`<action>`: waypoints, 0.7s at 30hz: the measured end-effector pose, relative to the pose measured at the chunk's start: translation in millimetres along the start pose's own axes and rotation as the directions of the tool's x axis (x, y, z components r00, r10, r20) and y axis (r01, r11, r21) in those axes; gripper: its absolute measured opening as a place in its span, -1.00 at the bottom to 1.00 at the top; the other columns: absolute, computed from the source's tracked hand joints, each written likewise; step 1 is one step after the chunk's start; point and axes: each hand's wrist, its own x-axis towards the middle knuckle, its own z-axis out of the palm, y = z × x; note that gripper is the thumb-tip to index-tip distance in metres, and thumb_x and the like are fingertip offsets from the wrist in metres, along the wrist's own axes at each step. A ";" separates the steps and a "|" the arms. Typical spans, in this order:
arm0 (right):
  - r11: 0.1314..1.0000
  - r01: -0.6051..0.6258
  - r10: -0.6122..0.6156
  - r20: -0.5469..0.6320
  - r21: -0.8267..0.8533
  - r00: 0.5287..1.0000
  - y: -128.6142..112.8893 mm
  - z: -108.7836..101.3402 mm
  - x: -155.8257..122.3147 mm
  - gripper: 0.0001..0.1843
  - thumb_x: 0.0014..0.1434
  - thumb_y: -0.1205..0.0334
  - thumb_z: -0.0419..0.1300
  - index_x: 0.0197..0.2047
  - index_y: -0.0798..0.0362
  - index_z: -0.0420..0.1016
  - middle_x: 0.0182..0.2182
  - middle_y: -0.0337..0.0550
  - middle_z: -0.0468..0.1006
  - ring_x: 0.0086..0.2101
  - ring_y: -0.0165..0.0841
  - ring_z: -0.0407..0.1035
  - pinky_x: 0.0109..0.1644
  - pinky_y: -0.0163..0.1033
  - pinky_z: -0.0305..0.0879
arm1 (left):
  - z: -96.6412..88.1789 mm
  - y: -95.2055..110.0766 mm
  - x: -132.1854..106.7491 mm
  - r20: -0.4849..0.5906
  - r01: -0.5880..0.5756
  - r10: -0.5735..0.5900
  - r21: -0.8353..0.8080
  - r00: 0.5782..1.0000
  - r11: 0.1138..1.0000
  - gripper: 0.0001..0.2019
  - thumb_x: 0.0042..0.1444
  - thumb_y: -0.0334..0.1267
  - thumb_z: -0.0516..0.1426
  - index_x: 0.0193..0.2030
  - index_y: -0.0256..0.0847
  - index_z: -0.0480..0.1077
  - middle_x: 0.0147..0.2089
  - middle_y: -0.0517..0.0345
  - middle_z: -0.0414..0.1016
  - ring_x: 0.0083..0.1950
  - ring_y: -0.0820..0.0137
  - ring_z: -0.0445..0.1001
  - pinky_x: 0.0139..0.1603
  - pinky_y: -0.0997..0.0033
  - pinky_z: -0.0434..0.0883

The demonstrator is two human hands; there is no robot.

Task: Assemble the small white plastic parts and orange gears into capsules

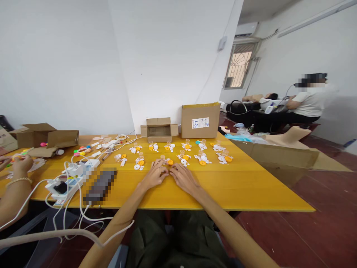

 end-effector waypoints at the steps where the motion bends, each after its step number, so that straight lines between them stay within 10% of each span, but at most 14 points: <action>1: 1.000 0.017 -0.017 0.006 0.005 1.000 -0.3 -1.4 0.2 -0.75 0.35 0.35 0.04 -0.15 -0.04 0.55 -0.06 -0.05 0.53 -0.07 -0.24 0.41 0.02 -0.14 0.39 | -0.4 0.2 -0.2 0.001 0.009 -0.009 -0.011 1.000 1.000 -0.89 0.20 -0.36 0.14 -0.30 -0.11 0.49 0.17 0.05 0.43 0.26 0.14 0.26 0.24 0.00 0.24; 21: 0.998 -0.027 0.031 0.076 -0.055 0.997 -0.2 2.6 6.2 -0.74 0.37 0.20 0.06 0.00 -0.10 0.54 0.08 -0.03 0.46 0.00 -0.21 0.36 0.12 -0.04 0.28 | -4.3 -2.7 -7.7 -0.039 0.041 -0.041 -0.008 0.998 0.999 -0.87 0.17 -0.31 0.17 -0.23 -0.05 0.56 0.18 0.04 0.43 0.26 0.10 0.26 0.23 -0.05 0.27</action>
